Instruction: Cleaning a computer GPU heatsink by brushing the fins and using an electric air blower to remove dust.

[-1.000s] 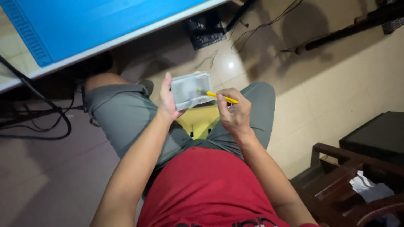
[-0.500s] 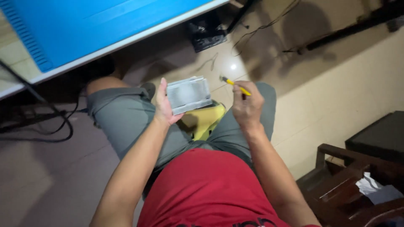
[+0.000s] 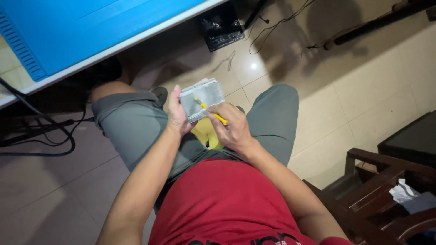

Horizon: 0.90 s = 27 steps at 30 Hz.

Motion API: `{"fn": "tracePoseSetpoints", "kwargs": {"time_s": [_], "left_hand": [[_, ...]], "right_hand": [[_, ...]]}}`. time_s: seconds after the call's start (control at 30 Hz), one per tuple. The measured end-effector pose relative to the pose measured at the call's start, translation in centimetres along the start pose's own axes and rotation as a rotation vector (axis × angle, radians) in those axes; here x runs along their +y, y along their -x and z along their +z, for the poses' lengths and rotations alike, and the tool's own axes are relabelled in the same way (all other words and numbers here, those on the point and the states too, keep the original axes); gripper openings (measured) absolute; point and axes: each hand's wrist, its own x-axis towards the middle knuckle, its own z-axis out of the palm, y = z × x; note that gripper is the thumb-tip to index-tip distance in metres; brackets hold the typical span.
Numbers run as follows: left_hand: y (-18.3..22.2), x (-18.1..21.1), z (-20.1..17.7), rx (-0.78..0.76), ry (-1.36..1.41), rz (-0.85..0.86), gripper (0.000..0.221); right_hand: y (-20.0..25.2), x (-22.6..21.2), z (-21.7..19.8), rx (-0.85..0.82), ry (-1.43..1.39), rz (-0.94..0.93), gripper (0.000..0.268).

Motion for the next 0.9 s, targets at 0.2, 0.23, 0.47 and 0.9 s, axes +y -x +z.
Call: {"fn": "tracePoseSetpoints", "kwargs": {"time_s": [0.2, 0.23, 0.47, 0.9], "left_hand": [[1.6, 0.6, 1.3, 0.007, 0.028, -0.022, 0.064], [1.4, 0.9, 1.4, 0.005, 0.027, -0.027, 0.064], [-0.1, 0.3, 0.4, 0.002, 0.042, -0.015, 0.071], [-1.2, 0.2, 0.7, 0.011, -0.043, 0.000, 0.069]], "right_hand": [[1.1, 3.3, 0.4, -0.013, -0.042, -0.127, 0.012], [0.9, 1.5, 1.1, -0.011, -0.038, -0.125, 0.012], [-0.8, 2.7, -0.5, 0.042, -0.032, -0.220, 0.013], [0.2, 3.1, 0.6, -0.026, 0.116, -0.258, 0.013]]}}
